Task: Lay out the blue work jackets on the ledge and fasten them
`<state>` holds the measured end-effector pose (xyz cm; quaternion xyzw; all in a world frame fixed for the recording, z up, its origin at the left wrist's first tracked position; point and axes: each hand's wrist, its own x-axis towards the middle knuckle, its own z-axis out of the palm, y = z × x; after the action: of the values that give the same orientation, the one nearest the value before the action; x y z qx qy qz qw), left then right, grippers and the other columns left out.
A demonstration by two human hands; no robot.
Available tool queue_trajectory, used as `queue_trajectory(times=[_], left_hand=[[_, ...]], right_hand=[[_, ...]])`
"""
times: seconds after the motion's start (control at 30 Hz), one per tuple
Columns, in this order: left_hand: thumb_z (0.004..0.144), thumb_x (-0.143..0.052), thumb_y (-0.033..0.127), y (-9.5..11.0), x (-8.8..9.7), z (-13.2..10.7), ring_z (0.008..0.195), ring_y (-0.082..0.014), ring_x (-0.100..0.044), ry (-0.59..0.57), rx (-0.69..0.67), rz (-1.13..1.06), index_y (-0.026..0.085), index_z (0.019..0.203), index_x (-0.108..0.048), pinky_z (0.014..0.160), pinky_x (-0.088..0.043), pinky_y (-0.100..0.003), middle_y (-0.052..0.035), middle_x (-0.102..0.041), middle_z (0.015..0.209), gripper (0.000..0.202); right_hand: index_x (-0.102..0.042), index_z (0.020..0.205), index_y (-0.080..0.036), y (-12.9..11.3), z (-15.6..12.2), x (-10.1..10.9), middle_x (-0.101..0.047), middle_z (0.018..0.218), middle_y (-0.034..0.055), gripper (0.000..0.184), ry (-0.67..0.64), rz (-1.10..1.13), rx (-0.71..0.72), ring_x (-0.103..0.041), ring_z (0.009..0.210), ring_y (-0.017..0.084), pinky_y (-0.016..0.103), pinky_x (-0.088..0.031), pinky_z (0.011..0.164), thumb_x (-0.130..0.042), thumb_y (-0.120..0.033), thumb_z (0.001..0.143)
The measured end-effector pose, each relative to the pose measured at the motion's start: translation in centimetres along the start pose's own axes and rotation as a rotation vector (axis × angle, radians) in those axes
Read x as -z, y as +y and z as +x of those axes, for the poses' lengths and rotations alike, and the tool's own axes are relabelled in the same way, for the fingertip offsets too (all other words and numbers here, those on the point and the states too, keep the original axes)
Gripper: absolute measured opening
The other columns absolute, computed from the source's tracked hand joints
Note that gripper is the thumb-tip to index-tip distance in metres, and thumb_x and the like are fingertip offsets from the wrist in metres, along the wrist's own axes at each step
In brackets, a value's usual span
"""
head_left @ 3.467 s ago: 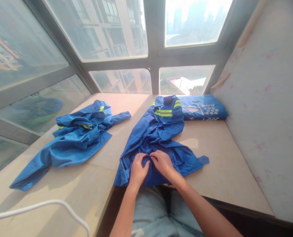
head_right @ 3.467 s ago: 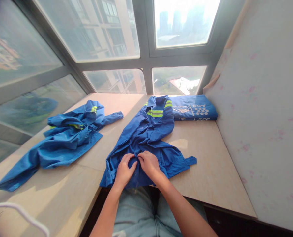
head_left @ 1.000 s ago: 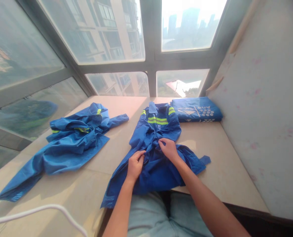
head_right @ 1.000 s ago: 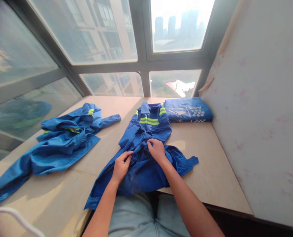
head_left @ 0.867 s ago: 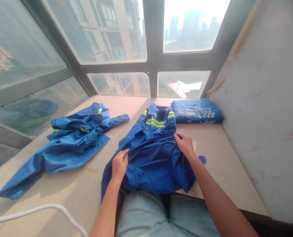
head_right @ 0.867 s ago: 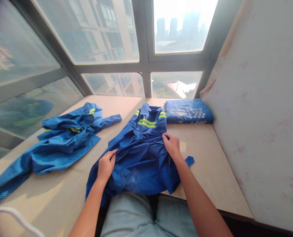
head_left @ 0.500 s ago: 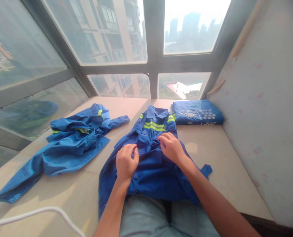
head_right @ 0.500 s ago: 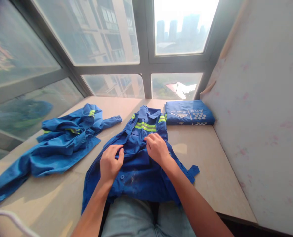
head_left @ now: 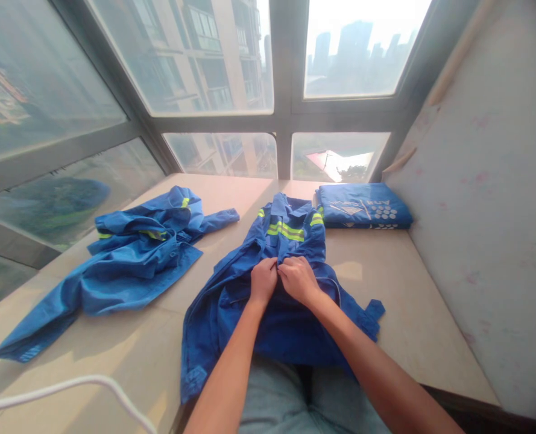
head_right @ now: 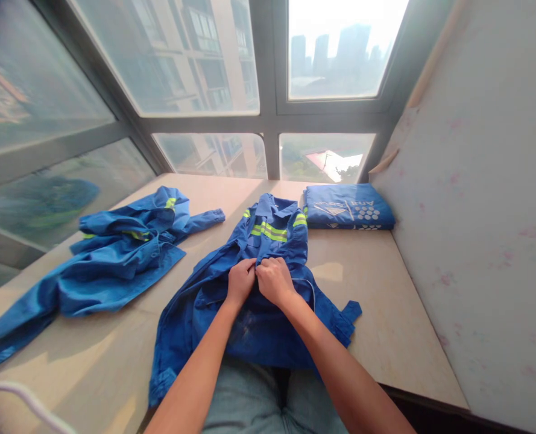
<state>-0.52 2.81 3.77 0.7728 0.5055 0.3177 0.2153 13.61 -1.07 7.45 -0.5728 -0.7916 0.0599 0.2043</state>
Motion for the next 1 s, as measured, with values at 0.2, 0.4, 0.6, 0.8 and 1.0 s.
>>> queue_trajectory(times=[0.2, 0.4, 0.6, 0.8, 1.0], left_hand=[[0.091, -0.047, 0.018, 0.3, 0.3, -1.3, 0.088, -0.0178, -0.066, -0.071, -0.106, -0.168, 0.019, 0.094, -0.072, 0.082, -0.051, -0.029, -0.0065, -0.073, 0.092, 0.026], [0.092, -0.046, 0.022, 0.4, 1.6, -1.8, 0.084, -0.0179, -0.064, -0.117, -0.135, -0.248, 0.019, 0.088, -0.072, 0.08, -0.052, -0.031, -0.0064, -0.071, 0.088, 0.026], [0.091, -0.051, 0.028, 0.5, 1.9, -2.1, 0.086, -0.019, -0.065, -0.083, -0.075, -0.349, 0.019, 0.089, -0.073, 0.082, -0.053, -0.031, -0.0063, -0.072, 0.091, 0.023], [0.088, -0.058, 0.036, -0.4, 0.6, -2.8, 0.087, -0.0196, -0.068, 0.067, 0.042, -0.419, 0.018, 0.092, -0.074, 0.083, -0.055, -0.031, -0.0059, -0.074, 0.092, 0.025], [0.095, -0.043, 0.043, -3.3, 3.7, -1.0, 0.098, -0.0207, -0.068, 0.424, 0.222, -0.333, 0.013, 0.114, -0.066, 0.094, -0.053, -0.037, -0.0082, -0.073, 0.109, 0.042]], right_hand=[[-0.074, 0.09, -0.022, 1.9, 0.1, -0.1, -0.072, 0.093, 0.0049, 0.022, 0.044, 0.088, -0.251, -0.063, 0.091, 0.018, 0.026, -0.041, 0.079, -0.052, -0.022, 0.093], [-0.075, 0.091, -0.022, 1.2, 0.0, -0.5, -0.072, 0.092, 0.0048, 0.024, 0.078, 0.173, -0.191, -0.064, 0.091, 0.017, 0.024, -0.044, 0.082, -0.05, -0.02, 0.093], [-0.076, 0.094, -0.024, 0.9, -0.1, -0.5, -0.074, 0.097, 0.0036, 0.022, 0.089, 0.246, -0.264, -0.066, 0.093, 0.017, 0.024, -0.048, 0.083, -0.054, -0.021, 0.091], [-0.075, 0.097, -0.026, 0.2, 0.4, -0.7, -0.075, 0.101, 0.0021, 0.02, 0.087, 0.287, -0.345, -0.068, 0.097, 0.018, 0.024, -0.048, 0.085, -0.056, -0.027, 0.091], [-0.077, 0.089, -0.025, 0.7, -0.9, -1.6, -0.076, 0.097, 0.0052, 0.021, -0.072, 0.16, -0.463, -0.069, 0.093, 0.023, 0.028, -0.05, 0.077, -0.057, -0.024, 0.086]])
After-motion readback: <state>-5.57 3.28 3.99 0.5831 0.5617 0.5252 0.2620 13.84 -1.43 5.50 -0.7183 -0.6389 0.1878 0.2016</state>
